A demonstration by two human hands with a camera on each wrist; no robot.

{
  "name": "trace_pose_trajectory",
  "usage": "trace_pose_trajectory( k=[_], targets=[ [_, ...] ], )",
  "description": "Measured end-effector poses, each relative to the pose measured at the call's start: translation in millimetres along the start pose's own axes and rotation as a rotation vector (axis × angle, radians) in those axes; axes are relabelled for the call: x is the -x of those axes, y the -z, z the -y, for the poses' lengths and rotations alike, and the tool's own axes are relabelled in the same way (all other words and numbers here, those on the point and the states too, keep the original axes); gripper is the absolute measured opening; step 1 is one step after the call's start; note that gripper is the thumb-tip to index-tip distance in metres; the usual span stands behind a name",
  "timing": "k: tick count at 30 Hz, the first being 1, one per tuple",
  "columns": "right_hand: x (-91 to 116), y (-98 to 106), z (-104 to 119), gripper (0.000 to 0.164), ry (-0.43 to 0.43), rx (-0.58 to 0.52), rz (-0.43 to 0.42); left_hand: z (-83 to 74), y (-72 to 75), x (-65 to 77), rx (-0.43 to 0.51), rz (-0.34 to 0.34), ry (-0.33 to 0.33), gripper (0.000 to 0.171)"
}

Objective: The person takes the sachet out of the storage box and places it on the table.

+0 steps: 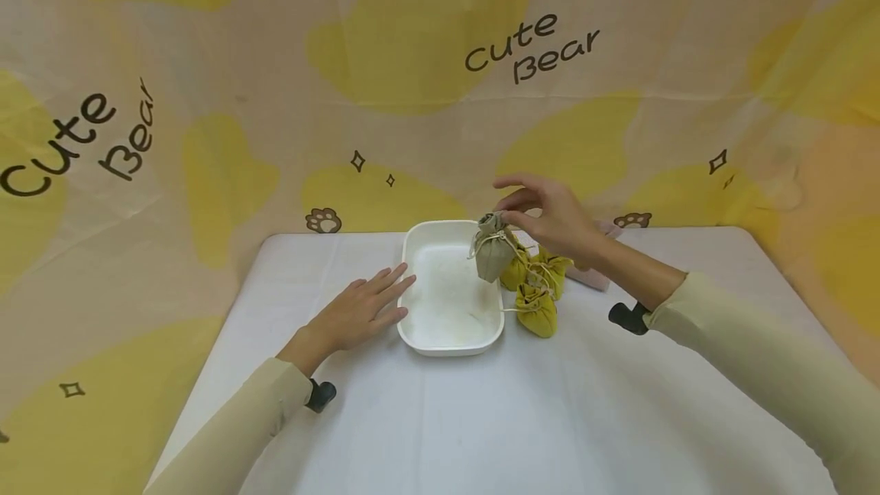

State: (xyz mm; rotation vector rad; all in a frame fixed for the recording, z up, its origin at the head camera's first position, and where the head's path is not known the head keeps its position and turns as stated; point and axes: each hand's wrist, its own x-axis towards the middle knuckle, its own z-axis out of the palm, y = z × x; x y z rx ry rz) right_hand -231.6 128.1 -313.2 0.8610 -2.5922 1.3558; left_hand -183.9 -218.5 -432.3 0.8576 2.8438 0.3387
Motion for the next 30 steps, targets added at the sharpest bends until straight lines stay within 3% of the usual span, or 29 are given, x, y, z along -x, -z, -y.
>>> trace_pose_trajectory(
  k=[16, 24, 30],
  targets=[
    [42.2, 52.6, -21.6, 0.043, -0.121, 0.089, -0.063, -1.7, -0.6, -1.2, -0.02, -0.01, -0.018, 0.064],
    [60.8, 68.1, -34.9, 0.042, -0.112, 0.177, -0.081, -0.6, -0.9, -1.1, -0.018, -0.009, -0.019, 0.064],
    [71.7, 74.5, -39.2, 0.043, -0.113, 0.174, -0.08, 0.7, -1.5, 0.2, -0.02, -0.014, -0.014, 0.065]
  ],
)
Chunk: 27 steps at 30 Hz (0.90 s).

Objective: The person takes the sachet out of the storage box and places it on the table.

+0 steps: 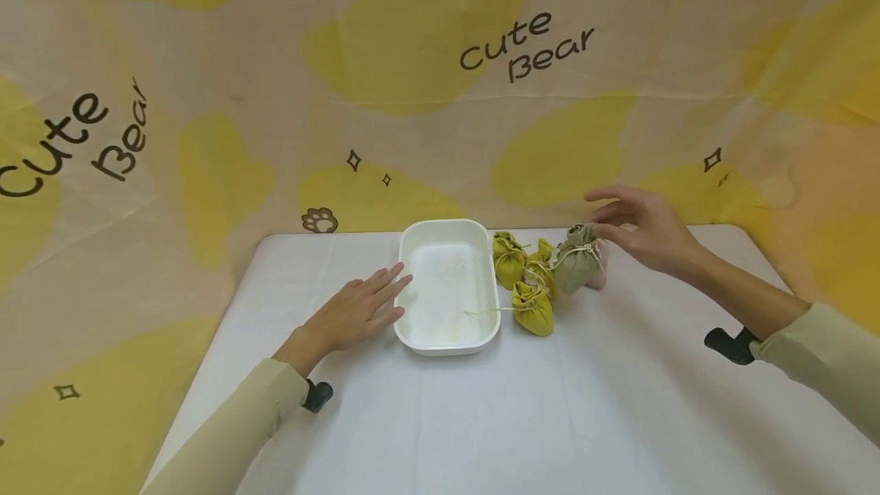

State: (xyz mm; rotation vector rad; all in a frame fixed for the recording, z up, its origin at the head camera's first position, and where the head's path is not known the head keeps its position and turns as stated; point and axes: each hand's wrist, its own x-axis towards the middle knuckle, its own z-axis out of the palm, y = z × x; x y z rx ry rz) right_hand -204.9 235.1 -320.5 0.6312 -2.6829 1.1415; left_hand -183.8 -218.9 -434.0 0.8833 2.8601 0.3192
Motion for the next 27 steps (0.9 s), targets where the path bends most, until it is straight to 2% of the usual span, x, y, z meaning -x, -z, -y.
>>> trace_pose_trajectory(
  k=[12, 16, 23, 27],
  targets=[
    [15.4, -5.3, -23.9, 0.045, 0.067, -0.012, 0.047, -0.8, 1.6, 0.0, 0.007, 0.017, 0.011, 0.064],
    [20.9, -8.9, -31.8, 0.043, 0.049, -0.006, 0.054, -0.7, 1.3, 0.5, 0.012, 0.009, 0.008, 0.064],
    [27.8, -21.4, -49.6, 0.055, 0.034, 0.006, 0.044, -0.1, 0.0, -0.1, 0.007, 0.006, 0.014, 0.064],
    [29.9, -28.4, -56.3, 0.054, 0.025, -0.005, 0.043, 0.2, -1.3, -1.1, 0.012, 0.01, 0.017, 0.064]
  ],
)
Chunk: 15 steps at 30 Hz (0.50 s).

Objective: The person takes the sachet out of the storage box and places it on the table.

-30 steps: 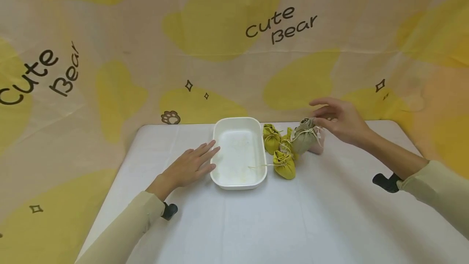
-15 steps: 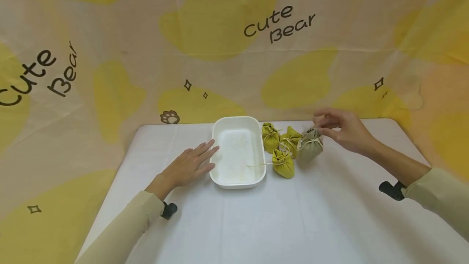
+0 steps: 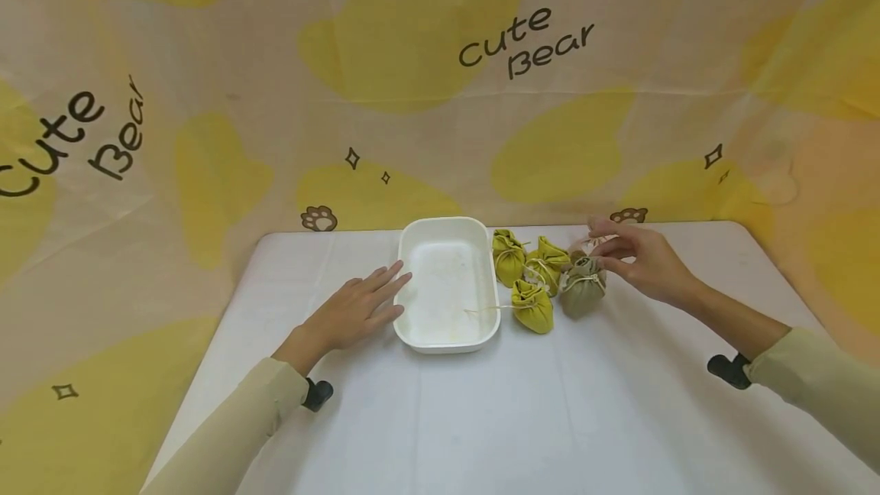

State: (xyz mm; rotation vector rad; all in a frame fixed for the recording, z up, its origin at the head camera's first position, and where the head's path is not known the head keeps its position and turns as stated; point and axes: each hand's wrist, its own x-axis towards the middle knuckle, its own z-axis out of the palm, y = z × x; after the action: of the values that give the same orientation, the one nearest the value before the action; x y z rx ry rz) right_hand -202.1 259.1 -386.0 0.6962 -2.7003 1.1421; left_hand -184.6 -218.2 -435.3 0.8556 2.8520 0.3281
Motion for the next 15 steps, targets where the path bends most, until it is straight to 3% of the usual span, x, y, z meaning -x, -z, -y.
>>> trace_pose_trajectory(
  k=[8, 15],
  targets=[
    [3.5, -6.0, -1.0, 0.039, -0.017, 0.072, 0.047, -1.1, -0.9, -0.7, 0.014, -0.005, -0.011, 0.064],
    [-2.8, 0.9, 2.0, 0.04, -0.021, 0.126, 0.144, -4.3, 2.1, -2.2, 0.02, -0.019, -0.006, 0.063]
  ],
)
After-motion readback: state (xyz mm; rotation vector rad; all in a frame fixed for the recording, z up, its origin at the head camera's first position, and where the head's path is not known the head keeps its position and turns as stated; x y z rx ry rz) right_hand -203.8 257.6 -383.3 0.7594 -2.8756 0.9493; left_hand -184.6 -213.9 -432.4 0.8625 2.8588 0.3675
